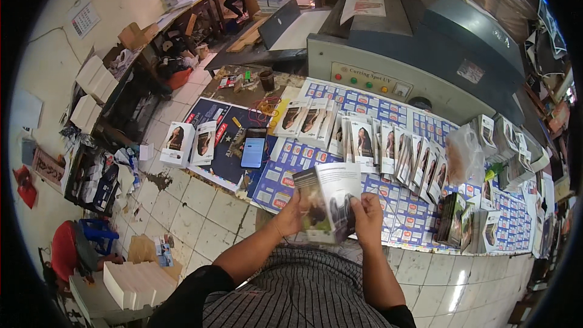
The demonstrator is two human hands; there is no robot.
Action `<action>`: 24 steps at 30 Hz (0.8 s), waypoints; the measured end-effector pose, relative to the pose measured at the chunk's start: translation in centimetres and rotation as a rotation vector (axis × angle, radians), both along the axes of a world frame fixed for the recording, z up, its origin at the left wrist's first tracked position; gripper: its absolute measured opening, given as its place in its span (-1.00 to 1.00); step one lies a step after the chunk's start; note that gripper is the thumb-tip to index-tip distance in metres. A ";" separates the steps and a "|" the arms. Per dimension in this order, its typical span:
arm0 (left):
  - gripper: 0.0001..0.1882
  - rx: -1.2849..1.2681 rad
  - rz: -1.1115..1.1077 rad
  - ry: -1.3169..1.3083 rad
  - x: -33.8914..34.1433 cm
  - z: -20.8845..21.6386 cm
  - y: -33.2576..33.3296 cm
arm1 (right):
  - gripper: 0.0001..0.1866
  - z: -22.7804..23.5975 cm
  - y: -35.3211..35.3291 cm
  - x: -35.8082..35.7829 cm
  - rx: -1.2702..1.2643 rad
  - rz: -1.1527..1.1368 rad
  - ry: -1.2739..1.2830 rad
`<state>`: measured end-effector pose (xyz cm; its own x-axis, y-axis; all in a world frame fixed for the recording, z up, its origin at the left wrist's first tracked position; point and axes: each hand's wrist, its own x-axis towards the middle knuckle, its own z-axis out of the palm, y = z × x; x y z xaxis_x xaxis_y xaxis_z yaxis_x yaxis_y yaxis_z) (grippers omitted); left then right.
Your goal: The person sorts through printed packaging sleeves on a table, picking them up individually and grouping them together.
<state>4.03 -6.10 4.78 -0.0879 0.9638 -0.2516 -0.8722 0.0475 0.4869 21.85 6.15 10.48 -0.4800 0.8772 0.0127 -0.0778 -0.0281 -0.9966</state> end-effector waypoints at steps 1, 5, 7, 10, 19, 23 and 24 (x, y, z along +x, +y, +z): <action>-0.30 -0.006 -0.023 -0.039 -0.5 -1.4 -0.1 | -0.89 -1.5 0.9 0.0 -0.038 0.003 -0.033; -0.55 -0.106 -0.021 0.100 -1.0 -2.2 1.6 | -0.87 -5.9 3.1 1.3 -0.205 -0.052 -0.125; -0.67 -0.280 0.077 0.587 -1.8 -4.2 2.9 | -0.80 -8.7 3.6 1.9 -0.241 -0.053 -0.173; -0.64 -0.357 0.115 1.089 -2.4 -5.6 3.6 | -0.63 -9.5 3.8 2.1 -0.138 -0.031 -0.497; -0.39 -0.589 0.040 1.965 0.1 -3.3 4.3 | -0.63 -12.7 4.3 2.9 0.150 -0.175 -0.632; -0.36 0.047 -0.229 2.325 -1.3 -6.9 4.6 | -0.61 -10.8 4.0 2.8 0.159 -0.136 -0.621; -0.37 0.144 -0.312 2.417 -1.3 -7.7 4.5 | -0.62 -10.5 3.9 2.9 0.163 -0.137 -0.574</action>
